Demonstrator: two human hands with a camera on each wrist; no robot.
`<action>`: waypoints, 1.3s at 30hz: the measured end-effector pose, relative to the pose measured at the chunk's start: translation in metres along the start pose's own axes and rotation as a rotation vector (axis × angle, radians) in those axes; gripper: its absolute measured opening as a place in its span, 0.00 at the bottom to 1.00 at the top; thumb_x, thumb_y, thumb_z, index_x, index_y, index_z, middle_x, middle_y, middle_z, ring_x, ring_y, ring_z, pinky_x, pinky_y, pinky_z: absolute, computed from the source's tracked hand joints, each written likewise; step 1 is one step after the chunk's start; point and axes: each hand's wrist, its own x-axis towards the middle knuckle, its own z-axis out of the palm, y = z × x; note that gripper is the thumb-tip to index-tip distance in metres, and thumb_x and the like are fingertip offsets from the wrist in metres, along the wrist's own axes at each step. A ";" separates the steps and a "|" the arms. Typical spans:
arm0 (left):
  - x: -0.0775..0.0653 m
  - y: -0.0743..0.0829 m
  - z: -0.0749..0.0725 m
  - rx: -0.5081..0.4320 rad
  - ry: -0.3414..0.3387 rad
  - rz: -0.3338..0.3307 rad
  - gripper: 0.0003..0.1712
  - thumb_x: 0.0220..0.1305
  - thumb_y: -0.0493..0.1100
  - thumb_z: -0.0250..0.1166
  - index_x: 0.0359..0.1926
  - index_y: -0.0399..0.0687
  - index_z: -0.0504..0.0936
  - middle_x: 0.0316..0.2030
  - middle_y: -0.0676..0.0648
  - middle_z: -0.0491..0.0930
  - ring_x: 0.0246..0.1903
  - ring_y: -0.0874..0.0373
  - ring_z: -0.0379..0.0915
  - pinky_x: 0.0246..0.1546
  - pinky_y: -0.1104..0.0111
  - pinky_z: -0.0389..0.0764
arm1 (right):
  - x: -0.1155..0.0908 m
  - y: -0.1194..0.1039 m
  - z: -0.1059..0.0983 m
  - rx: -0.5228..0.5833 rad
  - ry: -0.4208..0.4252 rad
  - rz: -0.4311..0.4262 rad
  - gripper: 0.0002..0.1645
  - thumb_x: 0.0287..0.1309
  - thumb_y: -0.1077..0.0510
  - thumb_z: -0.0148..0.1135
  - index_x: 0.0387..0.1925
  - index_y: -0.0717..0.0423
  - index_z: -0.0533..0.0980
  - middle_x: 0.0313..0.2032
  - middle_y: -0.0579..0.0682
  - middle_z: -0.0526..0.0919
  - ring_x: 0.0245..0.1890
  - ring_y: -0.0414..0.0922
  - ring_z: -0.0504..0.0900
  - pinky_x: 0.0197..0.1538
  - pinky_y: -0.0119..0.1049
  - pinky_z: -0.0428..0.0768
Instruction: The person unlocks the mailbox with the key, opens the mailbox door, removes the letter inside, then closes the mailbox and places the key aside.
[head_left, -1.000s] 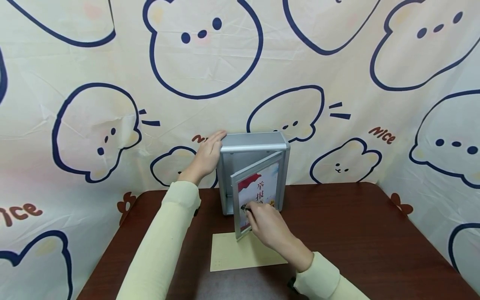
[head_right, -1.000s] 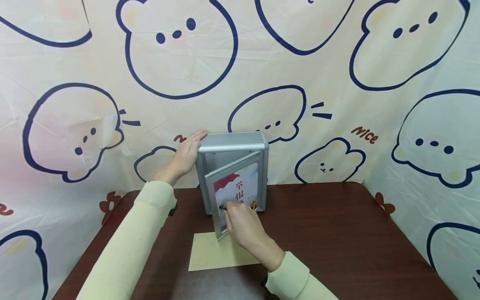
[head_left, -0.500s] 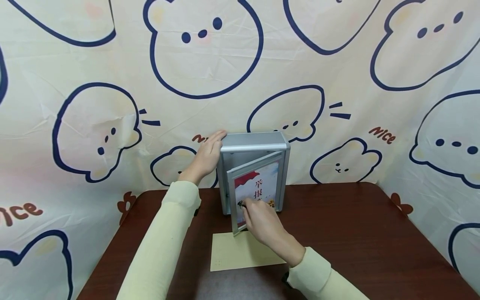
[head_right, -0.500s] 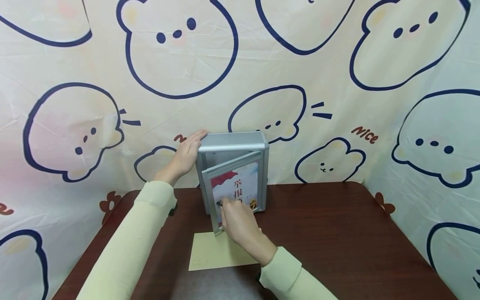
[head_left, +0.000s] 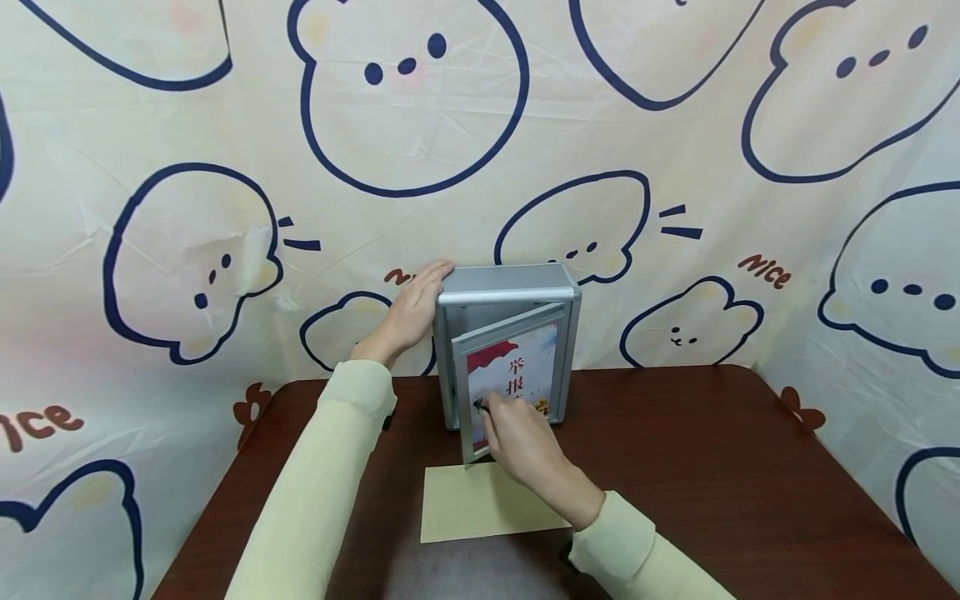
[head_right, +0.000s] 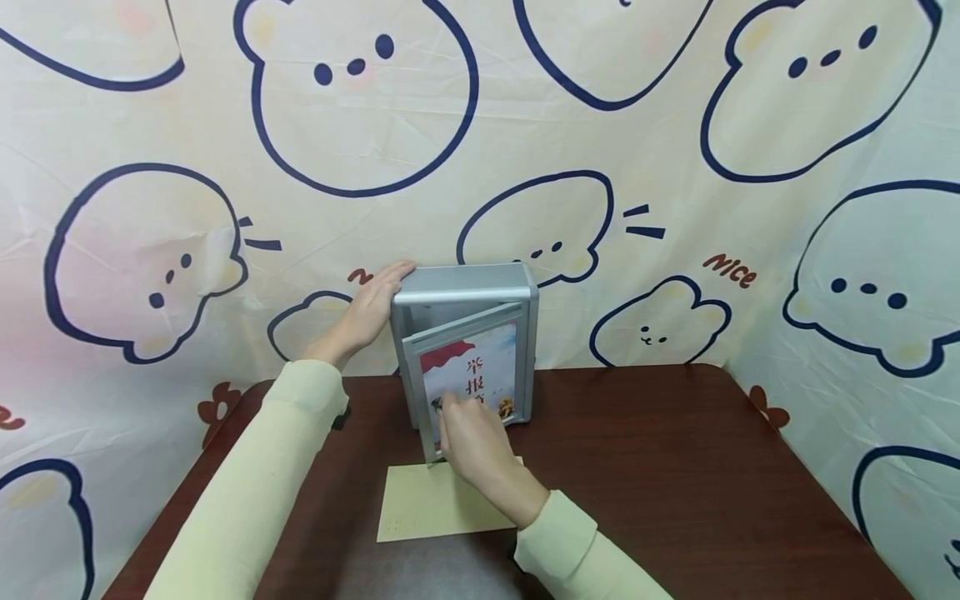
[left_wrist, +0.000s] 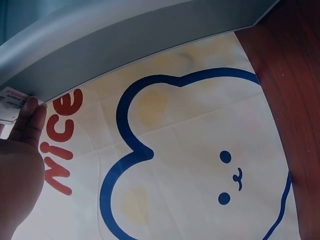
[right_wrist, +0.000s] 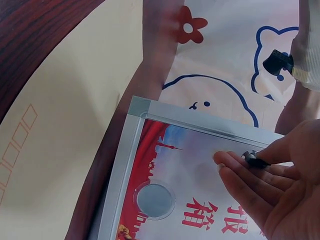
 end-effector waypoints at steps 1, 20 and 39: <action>0.000 0.000 0.000 0.001 -0.001 0.002 0.33 0.80 0.48 0.31 0.79 0.44 0.60 0.79 0.46 0.55 0.79 0.51 0.46 0.77 0.53 0.50 | 0.000 0.000 0.000 -0.001 0.000 0.002 0.12 0.72 0.61 0.58 0.29 0.57 0.75 0.16 0.42 0.68 0.15 0.36 0.67 0.17 0.29 0.65; -0.001 0.001 0.000 0.005 0.018 0.006 0.32 0.80 0.48 0.33 0.78 0.45 0.62 0.78 0.47 0.57 0.78 0.53 0.48 0.77 0.53 0.52 | 0.015 -0.002 0.010 0.031 0.014 0.052 0.15 0.73 0.59 0.57 0.26 0.54 0.73 0.16 0.44 0.68 0.15 0.37 0.68 0.18 0.31 0.68; -0.001 0.002 0.000 0.051 0.024 0.035 0.32 0.80 0.49 0.32 0.78 0.46 0.62 0.78 0.50 0.57 0.78 0.56 0.48 0.77 0.57 0.52 | 0.027 -0.006 0.016 0.000 0.033 0.088 0.13 0.73 0.58 0.58 0.28 0.56 0.74 0.17 0.45 0.72 0.17 0.39 0.74 0.19 0.33 0.72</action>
